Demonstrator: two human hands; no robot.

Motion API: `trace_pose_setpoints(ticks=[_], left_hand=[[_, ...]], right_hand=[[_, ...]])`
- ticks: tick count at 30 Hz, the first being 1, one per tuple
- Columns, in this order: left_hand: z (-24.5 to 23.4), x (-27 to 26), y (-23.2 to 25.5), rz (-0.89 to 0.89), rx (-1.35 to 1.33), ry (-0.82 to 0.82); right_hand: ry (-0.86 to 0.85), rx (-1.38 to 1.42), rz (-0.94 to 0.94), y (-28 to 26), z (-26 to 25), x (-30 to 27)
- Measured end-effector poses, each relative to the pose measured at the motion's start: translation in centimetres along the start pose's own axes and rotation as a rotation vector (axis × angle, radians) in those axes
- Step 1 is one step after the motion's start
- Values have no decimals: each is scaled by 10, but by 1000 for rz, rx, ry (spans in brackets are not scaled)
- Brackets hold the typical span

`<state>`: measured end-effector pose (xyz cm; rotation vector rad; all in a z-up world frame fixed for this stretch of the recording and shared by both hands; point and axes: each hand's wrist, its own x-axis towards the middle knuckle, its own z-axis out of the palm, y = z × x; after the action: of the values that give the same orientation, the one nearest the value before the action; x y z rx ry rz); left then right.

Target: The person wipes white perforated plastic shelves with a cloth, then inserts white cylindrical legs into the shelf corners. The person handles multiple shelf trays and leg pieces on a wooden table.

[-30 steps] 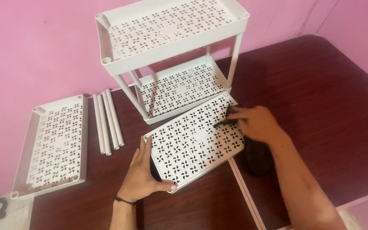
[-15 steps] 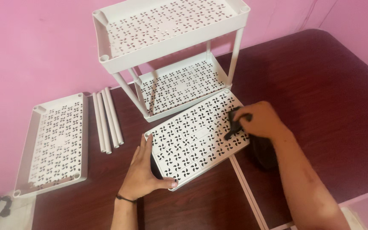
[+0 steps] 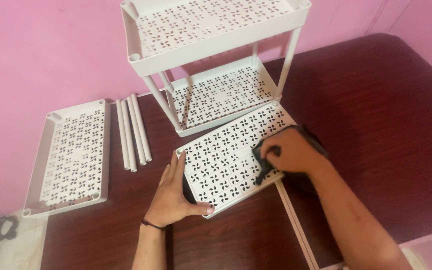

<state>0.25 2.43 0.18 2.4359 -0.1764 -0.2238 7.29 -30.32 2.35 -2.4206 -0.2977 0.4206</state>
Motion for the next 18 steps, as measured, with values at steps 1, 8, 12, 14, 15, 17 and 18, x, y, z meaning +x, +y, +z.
trace_pose_setpoints(ticks=[1,8,12,14,15,17,18], left_hand=[[0,1,0,-21,8,-9],[0,0,-2,2,7,5],[2,0,-2,25,3,19],[1,1,-3,26,5,17],[2,2,-3,24,4,12],[2,1,-4,18,1,7],[2,1,-5,14,1,7]], right_hand=[[-57,17,-127,-3,7,1],[75,-49,-515,-16,36,5],[429,-76,-601,-19,39,9],[462,-82,-600,-19,44,10],[479,-88,-599,-18,45,9],[433,-65,-453,-17,45,7],[409,-55,-380,-17,45,6]])
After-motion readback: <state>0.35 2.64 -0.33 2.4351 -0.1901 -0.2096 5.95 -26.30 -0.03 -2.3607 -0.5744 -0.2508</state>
